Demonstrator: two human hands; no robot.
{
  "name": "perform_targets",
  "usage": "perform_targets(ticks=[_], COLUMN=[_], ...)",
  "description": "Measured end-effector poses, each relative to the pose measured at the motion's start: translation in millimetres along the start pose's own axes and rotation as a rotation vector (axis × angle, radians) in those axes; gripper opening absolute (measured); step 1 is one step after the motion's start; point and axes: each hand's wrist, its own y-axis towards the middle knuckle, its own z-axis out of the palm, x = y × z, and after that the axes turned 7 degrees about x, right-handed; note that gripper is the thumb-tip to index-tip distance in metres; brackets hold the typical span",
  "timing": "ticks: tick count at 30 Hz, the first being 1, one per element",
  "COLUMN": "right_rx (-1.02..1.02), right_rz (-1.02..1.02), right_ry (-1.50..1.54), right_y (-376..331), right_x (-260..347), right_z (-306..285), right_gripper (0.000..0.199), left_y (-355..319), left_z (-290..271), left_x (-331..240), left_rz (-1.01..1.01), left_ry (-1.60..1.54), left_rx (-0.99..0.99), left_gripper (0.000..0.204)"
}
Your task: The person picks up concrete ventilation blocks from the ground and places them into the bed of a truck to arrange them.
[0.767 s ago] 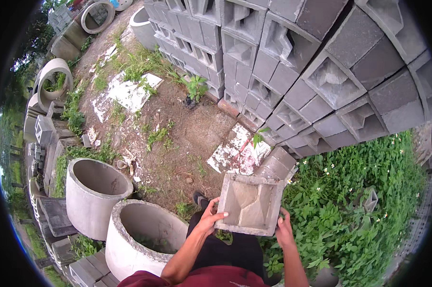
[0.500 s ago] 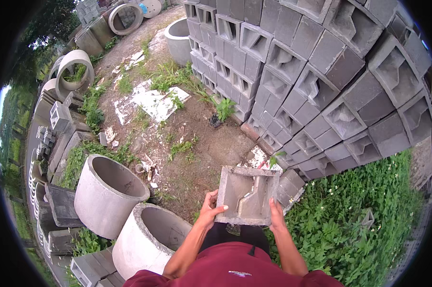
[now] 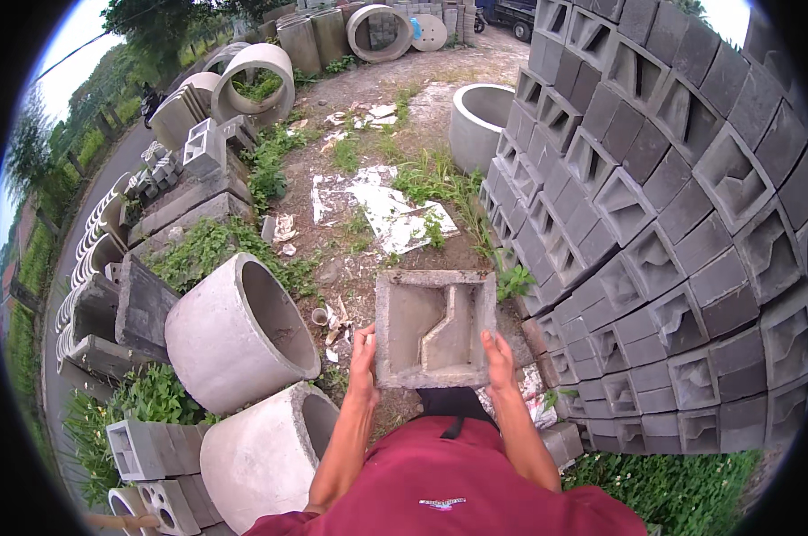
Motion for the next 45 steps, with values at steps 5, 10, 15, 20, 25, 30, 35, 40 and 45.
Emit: perform_targets(ticks=[5, 10, 15, 20, 25, 30, 35, 40, 45], right_rx=[0.184, 0.261, 0.325, 0.32, 0.234, 0.099, -0.042, -0.139, -0.178], right_rz=[0.029, 0.011, 0.031, 0.046, 0.033, -0.005, -0.074, -0.071, -0.032], right_ry=[-0.003, -0.002, 0.05, 0.035, -0.006, 0.045, 0.042, 0.032, 0.053], right_y=[130.8, 269.0, 394.6, 522.1, 674.0, 828.9, 965.2, 1091.7, 1244.7], right_x=[4.0, 30.3, 78.4, 92.7, 83.5, 91.3, 122.0, 150.7, 158.0], right_z=[53.8, 112.5, 158.4, 191.7, 221.8, 279.0, 315.5, 326.6, 315.3], right_gripper=[0.045, 0.049, 0.053, 0.054, 0.054, 0.047, 0.039, 0.041, 0.044], left_y=[108.2, 233.4, 357.2, 487.7, 649.6, 835.0, 1008.5, 1149.2, 1312.4], left_z=[-41.2, -56.8, -44.4, -51.2, -80.2, -109.8, -103.1, -87.5, -69.0], left_x=[-29.1, -76.6, -139.6, -172.8, -198.6, -255.5, -303.2, -317.8, -319.7], left_rz=[0.105, 0.128, 0.147, 0.134, 0.047, -0.014, -0.118, -0.181, -0.186], left_ry=[0.034, 0.038, 0.089, 0.072, 0.075, 0.171, 0.21, 0.169, 0.234], left_rx=[-0.108, -0.173, -0.161, -0.148, -0.119, -0.035, 0.067, 0.093, 0.117], left_gripper=[0.045, 0.053, 0.059, 0.066, 0.07, 0.071, 0.07, 0.069, 0.069])
